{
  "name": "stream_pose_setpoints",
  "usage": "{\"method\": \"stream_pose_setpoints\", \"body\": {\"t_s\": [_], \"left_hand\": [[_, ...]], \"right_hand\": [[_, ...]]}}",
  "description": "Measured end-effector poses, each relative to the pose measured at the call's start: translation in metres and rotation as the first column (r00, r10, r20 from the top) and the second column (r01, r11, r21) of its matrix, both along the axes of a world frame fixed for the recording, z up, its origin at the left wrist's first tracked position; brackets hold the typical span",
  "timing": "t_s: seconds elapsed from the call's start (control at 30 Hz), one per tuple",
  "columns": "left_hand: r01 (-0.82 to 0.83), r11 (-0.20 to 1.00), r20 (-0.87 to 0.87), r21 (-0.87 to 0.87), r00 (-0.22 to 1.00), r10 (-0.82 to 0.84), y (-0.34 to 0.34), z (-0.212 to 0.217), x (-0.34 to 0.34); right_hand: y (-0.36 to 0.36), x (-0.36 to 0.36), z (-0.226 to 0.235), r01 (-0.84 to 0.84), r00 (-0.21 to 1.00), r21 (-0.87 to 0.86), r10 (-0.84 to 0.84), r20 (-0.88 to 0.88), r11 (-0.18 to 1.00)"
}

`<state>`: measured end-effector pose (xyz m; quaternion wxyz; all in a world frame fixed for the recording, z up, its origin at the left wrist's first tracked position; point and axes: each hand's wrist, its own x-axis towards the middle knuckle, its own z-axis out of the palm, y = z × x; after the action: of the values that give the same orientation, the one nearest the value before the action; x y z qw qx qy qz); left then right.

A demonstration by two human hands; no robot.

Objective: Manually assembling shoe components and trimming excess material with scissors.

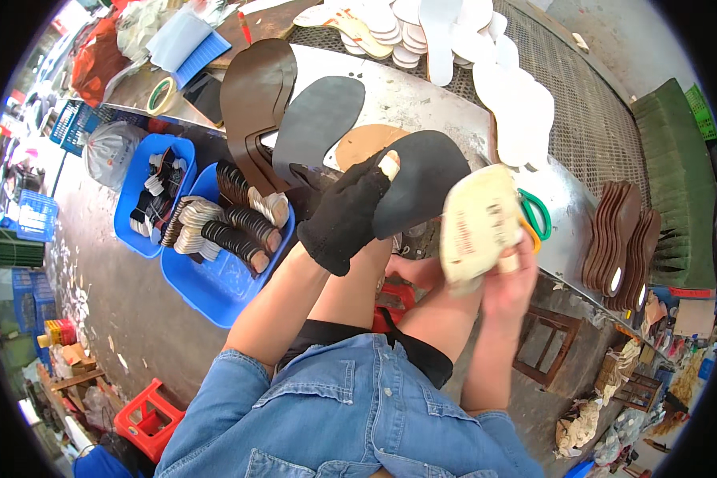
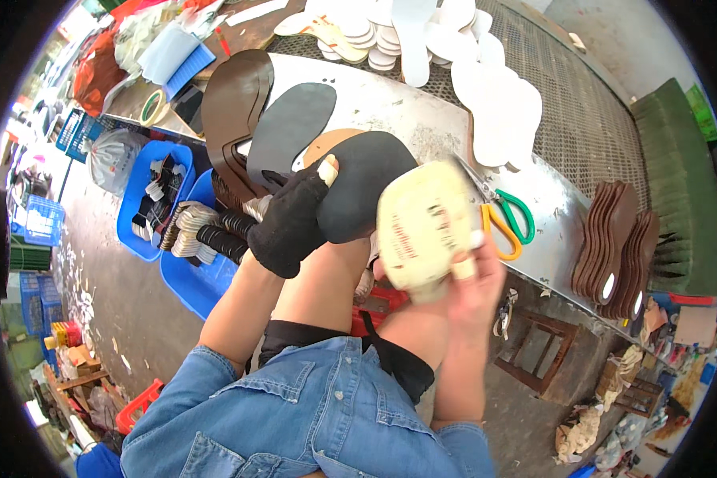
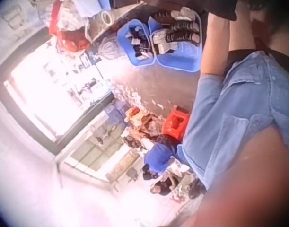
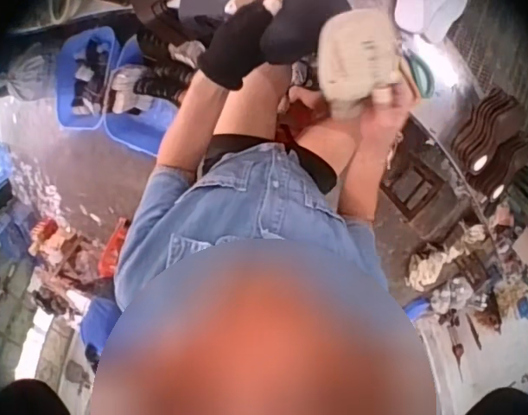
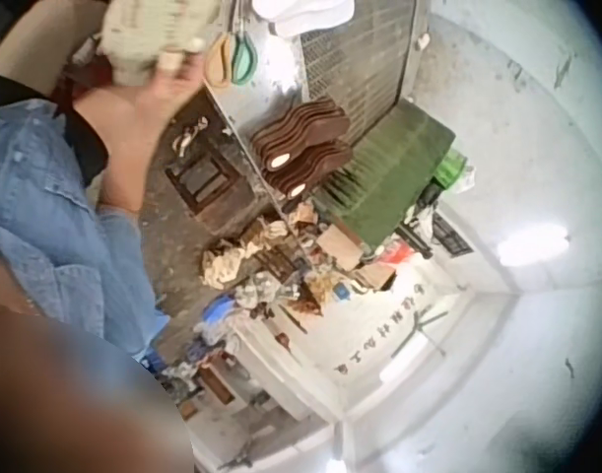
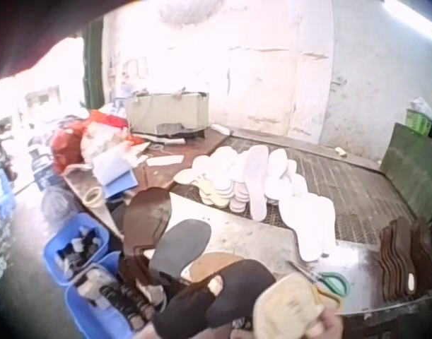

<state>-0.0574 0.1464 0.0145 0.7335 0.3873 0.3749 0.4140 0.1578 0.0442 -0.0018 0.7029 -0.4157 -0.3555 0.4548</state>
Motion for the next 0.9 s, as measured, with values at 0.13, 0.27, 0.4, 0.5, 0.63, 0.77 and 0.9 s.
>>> {"method": "stream_pose_setpoints", "body": {"t_s": [0.13, 0.27, 0.4, 0.5, 0.63, 0.77, 0.9], "left_hand": [[0.03, 0.999, 0.056, -0.026, 0.998, -0.028, -0.008, 0.009, 0.003], [0.083, 0.98, -0.075, 0.179, 0.995, -0.071, -0.007, -0.015, -0.004], [0.092, 0.993, 0.009, 0.068, 0.996, -0.093, -0.014, 0.009, 0.002], [0.099, 0.992, -0.008, 0.076, 0.995, -0.098, -0.018, 0.017, 0.001], [0.281, 0.882, -0.51, 0.378, 0.859, -0.056, -0.019, 0.017, -0.007], [0.235, 0.962, 0.001, -0.136, 0.971, -0.237, -0.022, 0.031, -0.008], [0.048, 0.944, -0.163, 0.327, 0.987, 0.006, -0.016, 0.027, -0.008]], "right_hand": [[-0.014, -0.038, 0.001, 0.025, 0.983, -0.063, -0.036, -0.181, 0.998], [-0.016, -0.051, 0.009, -0.04, 0.996, -0.019, 0.038, -0.079, 0.999], [-0.017, -0.056, 0.01, -0.025, 0.997, -0.063, 0.02, -0.07, 0.998], [-0.019, -0.056, 0.004, -0.042, 0.998, -0.051, 0.039, -0.055, 0.998], [-0.017, -0.06, 0.009, -0.025, 0.997, -0.048, 0.021, -0.072, 0.999], [-0.016, -0.053, 0.004, -0.029, 0.999, -0.084, 0.026, -0.027, 0.996], [-0.013, -0.048, 0.009, -0.07, 0.997, -0.147, 0.073, 0.011, 0.987]]}}
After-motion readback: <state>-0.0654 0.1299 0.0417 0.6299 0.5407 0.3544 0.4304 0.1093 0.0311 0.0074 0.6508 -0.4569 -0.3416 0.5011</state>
